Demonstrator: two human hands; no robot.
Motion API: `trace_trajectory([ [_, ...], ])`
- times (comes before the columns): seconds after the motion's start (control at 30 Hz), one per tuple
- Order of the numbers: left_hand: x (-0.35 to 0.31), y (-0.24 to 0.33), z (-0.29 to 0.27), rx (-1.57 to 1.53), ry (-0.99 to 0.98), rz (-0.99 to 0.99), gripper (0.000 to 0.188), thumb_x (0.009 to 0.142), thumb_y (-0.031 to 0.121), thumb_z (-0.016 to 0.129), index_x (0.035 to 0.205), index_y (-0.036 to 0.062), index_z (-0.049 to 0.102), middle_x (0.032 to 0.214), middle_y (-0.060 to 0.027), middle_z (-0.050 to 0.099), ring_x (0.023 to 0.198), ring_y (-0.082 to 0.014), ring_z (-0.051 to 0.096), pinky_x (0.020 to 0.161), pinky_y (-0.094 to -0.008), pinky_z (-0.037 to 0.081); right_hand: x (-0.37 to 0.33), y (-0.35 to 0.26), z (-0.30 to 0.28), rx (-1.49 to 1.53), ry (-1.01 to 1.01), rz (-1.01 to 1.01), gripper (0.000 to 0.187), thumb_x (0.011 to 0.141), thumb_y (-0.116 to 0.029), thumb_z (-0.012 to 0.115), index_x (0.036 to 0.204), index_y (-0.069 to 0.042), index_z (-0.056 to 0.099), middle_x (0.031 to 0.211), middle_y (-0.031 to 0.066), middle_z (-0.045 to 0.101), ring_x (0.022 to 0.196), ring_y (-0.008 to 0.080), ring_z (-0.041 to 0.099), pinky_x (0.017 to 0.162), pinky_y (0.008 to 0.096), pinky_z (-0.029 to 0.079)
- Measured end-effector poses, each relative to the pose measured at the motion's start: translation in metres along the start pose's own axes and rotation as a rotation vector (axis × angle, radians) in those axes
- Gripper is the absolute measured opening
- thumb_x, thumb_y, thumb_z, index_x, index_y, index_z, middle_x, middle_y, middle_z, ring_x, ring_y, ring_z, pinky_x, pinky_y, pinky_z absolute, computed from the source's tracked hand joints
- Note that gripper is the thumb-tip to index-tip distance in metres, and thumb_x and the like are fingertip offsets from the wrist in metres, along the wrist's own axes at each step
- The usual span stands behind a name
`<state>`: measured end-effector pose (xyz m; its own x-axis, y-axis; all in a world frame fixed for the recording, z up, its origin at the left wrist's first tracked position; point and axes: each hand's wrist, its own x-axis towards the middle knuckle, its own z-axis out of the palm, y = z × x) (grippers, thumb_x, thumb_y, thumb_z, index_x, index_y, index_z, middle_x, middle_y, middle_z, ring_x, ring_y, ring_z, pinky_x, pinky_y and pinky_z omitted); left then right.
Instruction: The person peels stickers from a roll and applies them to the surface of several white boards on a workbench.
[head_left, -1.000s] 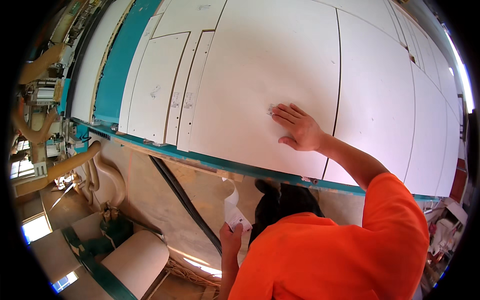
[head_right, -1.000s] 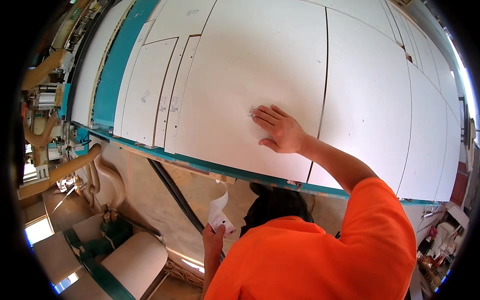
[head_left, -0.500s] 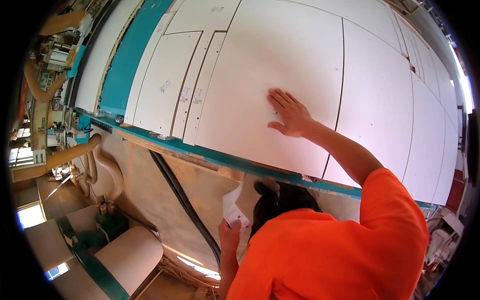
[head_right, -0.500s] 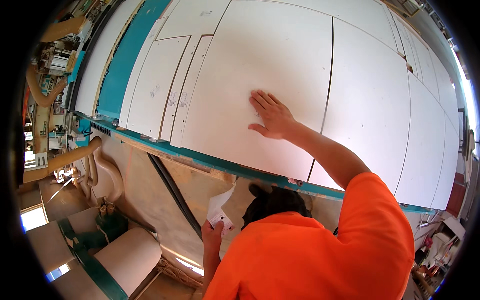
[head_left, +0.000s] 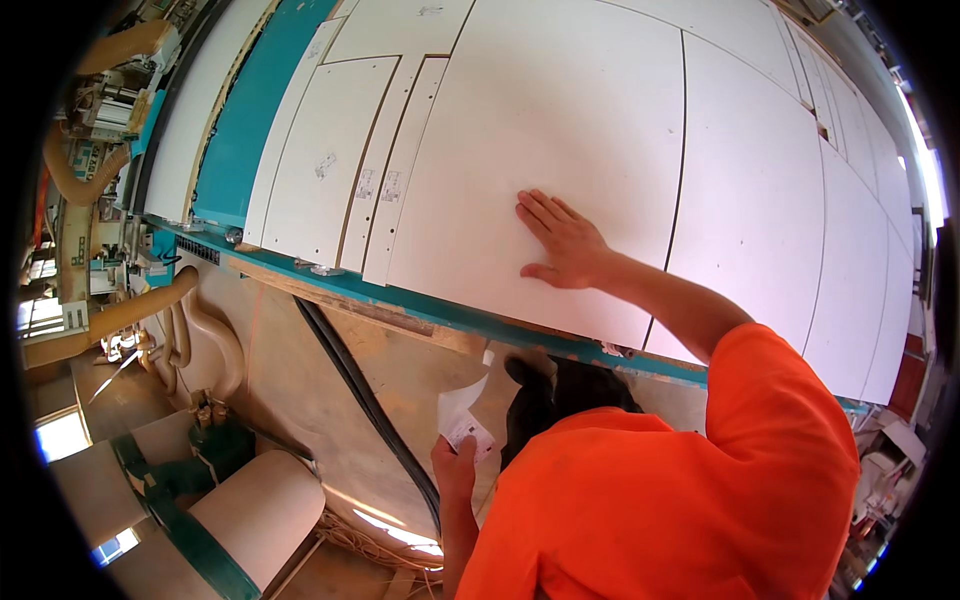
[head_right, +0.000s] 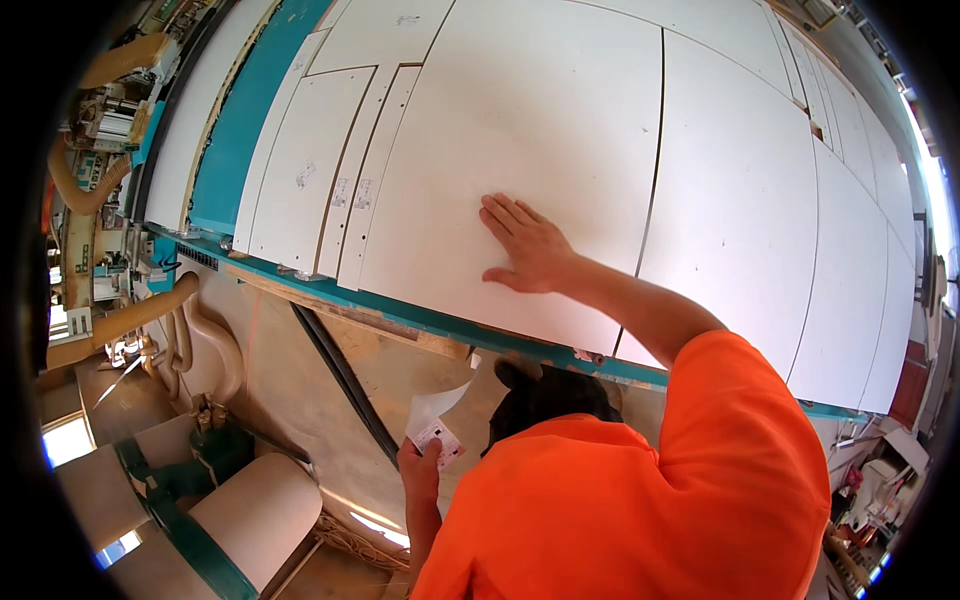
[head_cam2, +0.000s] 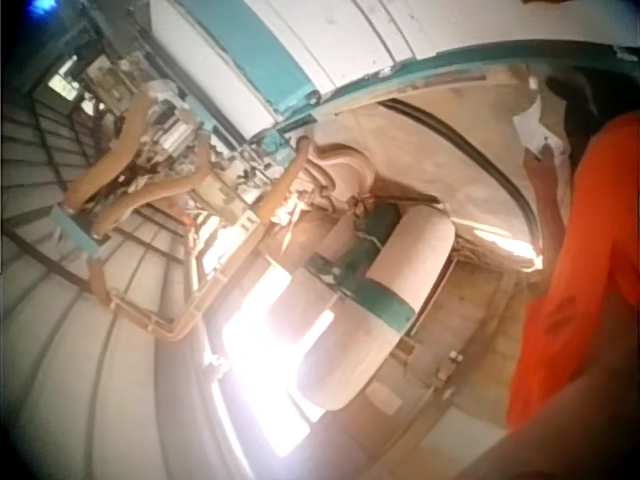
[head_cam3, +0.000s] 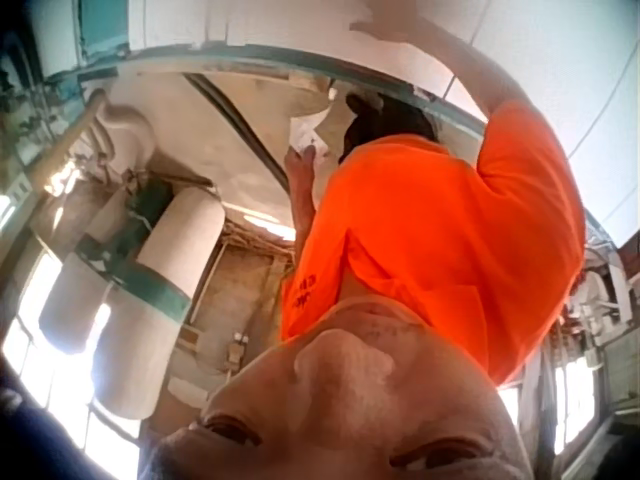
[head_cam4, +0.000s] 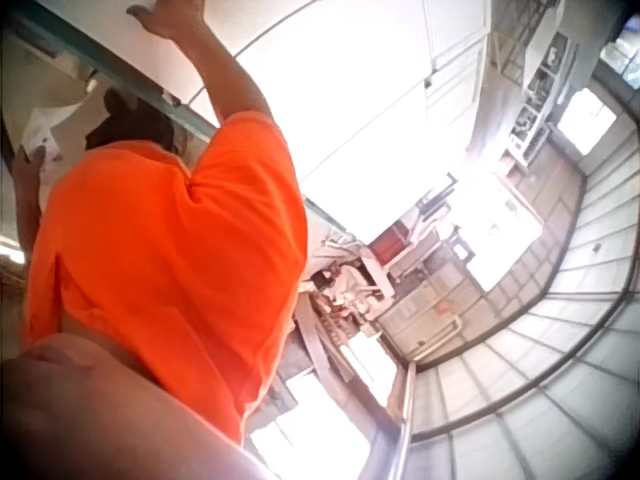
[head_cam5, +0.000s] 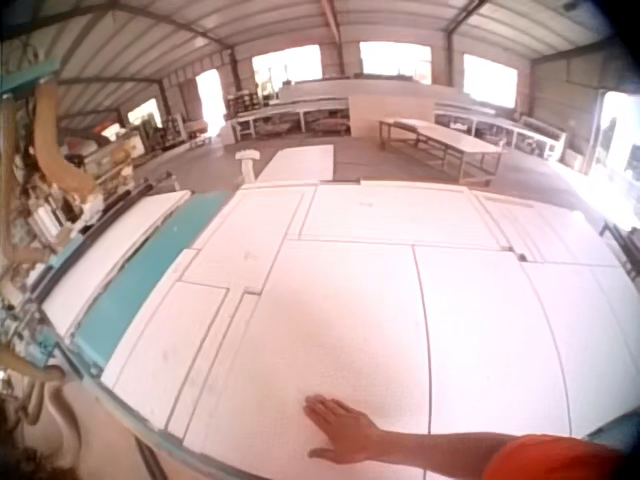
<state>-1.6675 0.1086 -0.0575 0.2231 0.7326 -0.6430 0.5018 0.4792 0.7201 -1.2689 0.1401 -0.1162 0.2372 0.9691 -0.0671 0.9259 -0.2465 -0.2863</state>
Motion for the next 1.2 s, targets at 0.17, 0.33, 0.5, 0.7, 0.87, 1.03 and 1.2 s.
trace_trajectory([
  [0.17,0.004,-0.006,-0.001,-0.036,-0.024,0.022,0.023,0.082,0.005,0.054,0.101,-0.0066,0.06,0.089,-0.0072,0.065,0.078,-0.0124,0.06,0.069,-0.0277,0.049,0.005,0.022,-0.005,-0.003,0.094,0.043,0.085,0.087,-0.057,0.049,0.14,0.005,0.028,0.15,0.0197,0.023,0.14,0.0321,0.019,0.115,0.0402,0.018],
  [0.33,-0.007,-0.004,0.0,-0.085,0.035,0.005,0.024,0.083,0.005,0.054,0.103,-0.0068,0.059,0.09,-0.0076,0.064,0.078,-0.0127,0.06,0.07,-0.0273,0.049,-0.012,0.015,-0.006,-0.013,0.033,-0.028,0.083,0.087,-0.053,0.053,0.141,0.005,0.027,0.15,0.019,0.021,0.141,0.0319,0.016,0.115,0.0391,0.016],
  [0.5,-0.002,-0.009,0.002,0.005,-0.038,0.0,0.026,0.083,0.004,0.054,0.105,-0.007,0.059,0.092,-0.0081,0.065,0.08,-0.0132,0.061,0.071,-0.0272,0.049,0.0,0.003,-0.004,0.049,0.054,0.037,0.082,0.087,-0.051,0.053,0.14,0.006,0.028,0.15,0.0191,0.022,0.141,0.0319,0.017,0.115,0.0397,0.016],
  [0.7,-0.004,-0.015,0.003,-0.055,-0.018,-0.032,0.026,0.082,0.004,0.054,0.106,-0.0069,0.059,0.092,-0.0077,0.065,0.08,-0.0122,0.06,0.07,-0.027,0.049,-0.009,0.021,0.0,-0.046,0.029,-0.01,0.08,0.09,-0.054,0.046,0.141,0.003,0.026,0.15,0.0174,0.021,0.141,0.031,0.015,0.116,0.0392,0.014],
  [0.87,-0.009,-0.002,0.008,0.017,-0.047,0.006,0.027,0.082,0.004,0.054,0.106,-0.0069,0.059,0.092,-0.0071,0.065,0.08,-0.0114,0.06,0.069,-0.0263,0.048,0.085,0.008,0.013,-0.021,0.167,0.298,0.085,0.091,-0.058,0.036,0.145,0.005,0.013,0.154,0.0158,0.011,0.144,0.0274,0.003,0.116,0.0379,0.004],
  [1.03,-0.015,0.014,0.012,0.003,-0.01,0.058,0.026,0.083,0.004,0.055,0.105,-0.0072,0.059,0.092,-0.0068,0.065,0.077,-0.0111,0.059,0.066,-0.0251,0.048,0.029,-0.134,0.052,0.2,-0.142,-0.338,0.085,0.091,-0.061,0.033,0.147,0.0,0.012,0.154,0.0169,0.01,0.143,0.0304,0.006,0.116,0.0413,0.003],
  [1.2,-0.027,0.012,-0.001,-0.162,0.09,0.146,0.025,0.083,0.002,0.054,0.106,-0.0075,0.058,0.093,-0.0078,0.064,0.075,-0.0112,0.06,0.063,-0.0238,0.048,-0.07,-0.156,0.04,1.073,-0.665,-0.237,0.058,0.09,-0.051,0.047,0.125,-0.005,0.051,0.125,0.0188,0.054,0.113,0.0312,0.053,0.094,0.0397,0.042],
])
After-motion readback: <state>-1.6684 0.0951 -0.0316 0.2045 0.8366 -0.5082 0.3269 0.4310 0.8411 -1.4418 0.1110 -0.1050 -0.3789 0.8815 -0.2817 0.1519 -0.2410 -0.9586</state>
